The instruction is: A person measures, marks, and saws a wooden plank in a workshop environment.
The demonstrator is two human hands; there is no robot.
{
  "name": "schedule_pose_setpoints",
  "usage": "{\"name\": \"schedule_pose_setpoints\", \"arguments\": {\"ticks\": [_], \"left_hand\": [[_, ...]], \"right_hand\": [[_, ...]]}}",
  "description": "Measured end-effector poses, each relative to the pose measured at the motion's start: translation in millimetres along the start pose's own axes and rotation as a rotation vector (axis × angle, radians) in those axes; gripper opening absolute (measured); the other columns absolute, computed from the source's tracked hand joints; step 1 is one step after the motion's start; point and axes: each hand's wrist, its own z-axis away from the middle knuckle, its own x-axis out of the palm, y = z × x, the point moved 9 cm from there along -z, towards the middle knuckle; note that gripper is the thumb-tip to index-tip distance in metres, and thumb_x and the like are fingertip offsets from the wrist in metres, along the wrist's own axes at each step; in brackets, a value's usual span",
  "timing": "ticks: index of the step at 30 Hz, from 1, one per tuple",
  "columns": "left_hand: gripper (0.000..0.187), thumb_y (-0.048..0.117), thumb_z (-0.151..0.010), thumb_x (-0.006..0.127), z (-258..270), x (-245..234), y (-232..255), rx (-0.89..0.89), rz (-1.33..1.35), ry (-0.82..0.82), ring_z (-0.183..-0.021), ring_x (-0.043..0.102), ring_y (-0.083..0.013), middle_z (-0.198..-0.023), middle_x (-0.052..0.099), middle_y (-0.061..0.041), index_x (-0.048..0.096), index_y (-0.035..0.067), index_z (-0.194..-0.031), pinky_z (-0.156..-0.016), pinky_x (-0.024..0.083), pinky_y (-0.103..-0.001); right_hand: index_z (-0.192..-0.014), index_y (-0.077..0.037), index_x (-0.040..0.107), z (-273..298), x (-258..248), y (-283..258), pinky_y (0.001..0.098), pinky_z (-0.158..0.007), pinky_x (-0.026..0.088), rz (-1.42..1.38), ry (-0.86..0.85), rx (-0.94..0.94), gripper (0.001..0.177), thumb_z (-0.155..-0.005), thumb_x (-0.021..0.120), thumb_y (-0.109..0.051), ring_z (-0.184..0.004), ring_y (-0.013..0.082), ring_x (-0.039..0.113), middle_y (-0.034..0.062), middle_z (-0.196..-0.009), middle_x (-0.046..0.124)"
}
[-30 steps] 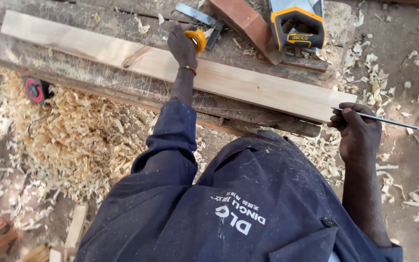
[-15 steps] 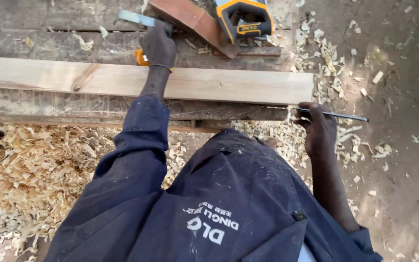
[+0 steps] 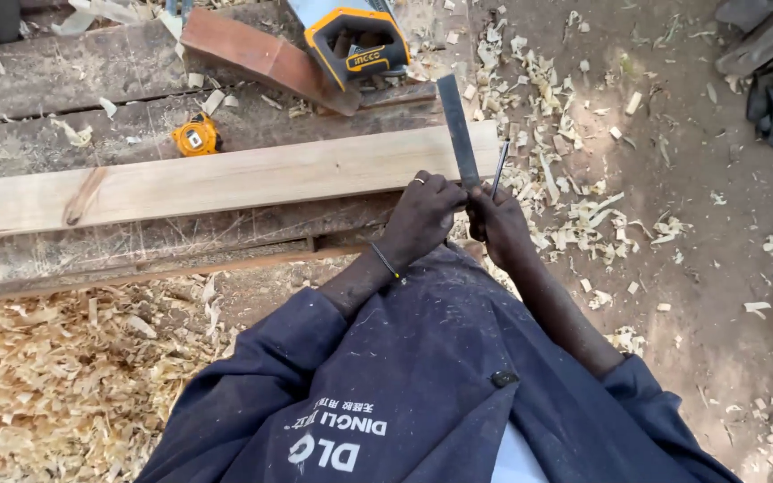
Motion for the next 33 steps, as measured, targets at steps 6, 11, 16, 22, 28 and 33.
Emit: {"name": "schedule_pose_setpoints", "arguments": {"ticks": [6,11,16,22,28,33], "left_hand": [[0.098,0.059,-0.057,0.094,-41.6,0.0,-10.0,-0.08,-0.319,-0.446,-0.15,0.026,-0.0379,-0.164,0.033,-0.007,0.055,0.026,-0.14,-0.118,0.022,-0.059],[0.104,0.073,-0.056,0.084,-55.2,3.4,-39.1,0.015,-0.317,-0.436,-0.15,0.029,-0.0394,-0.166,0.034,-0.01,0.053,0.025,-0.142,-0.117,0.02,-0.06],[0.08,0.056,-0.068,0.079,-54.8,-4.9,-33.5,0.018,-0.279,-0.442,-0.145,0.037,-0.0369,-0.162,0.037,-0.008,0.054,0.027,-0.138,-0.112,0.026,-0.056],[0.079,0.056,-0.07,0.078,-51.5,2.0,-41.7,0.01,-0.291,-0.444,-0.145,0.036,-0.0335,-0.167,0.033,-0.003,0.056,0.032,-0.141,-0.111,0.028,-0.053],[0.081,0.056,-0.07,0.078,-52.9,-3.9,-35.3,0.032,-0.312,-0.433,-0.143,0.036,-0.033,-0.167,0.033,-0.004,0.055,0.031,-0.144,-0.109,0.029,-0.052],[0.081,0.057,-0.072,0.077,-54.7,-7.5,-30.7,0.038,-0.303,-0.438,-0.143,0.036,-0.0327,-0.167,0.032,-0.005,0.055,0.03,-0.145,-0.11,0.028,-0.052]], "right_hand": [[-0.1,-0.005,0.059,-20.4,-13.4,12.9,0.0233,-0.042,0.038,0.052,0.011,0.068,0.021,-0.104,0.066,-0.025,-0.049,0.0103,0.046,0.0089,-0.067,0.053],[-0.099,-0.003,0.058,-30.4,-6.4,9.0,0.0223,-0.041,0.04,0.01,0.004,0.114,0.021,-0.104,0.064,-0.022,-0.049,0.008,0.049,0.008,-0.07,0.057],[-0.099,-0.002,0.058,-27.2,-2.3,11.8,0.0219,-0.041,0.042,0.003,-0.006,0.118,0.021,-0.104,0.063,-0.022,-0.049,0.0076,0.05,0.0082,-0.07,0.059],[-0.099,-0.003,0.057,-27.1,-5.7,7.7,0.0216,-0.043,0.042,0.005,-0.021,0.058,0.025,-0.105,0.064,-0.026,-0.051,0.0074,0.049,0.0083,-0.072,0.059],[-0.101,-0.003,0.057,-25.7,-5.0,7.3,0.0214,-0.043,0.043,0.005,-0.023,0.085,0.026,-0.105,0.065,-0.027,-0.05,0.0073,0.049,0.0077,-0.072,0.06],[-0.102,-0.003,0.058,-26.4,-6.0,7.7,0.0209,-0.043,0.043,0.008,-0.027,0.075,0.026,-0.105,0.065,-0.027,-0.05,0.007,0.049,0.0082,-0.071,0.061]]}}
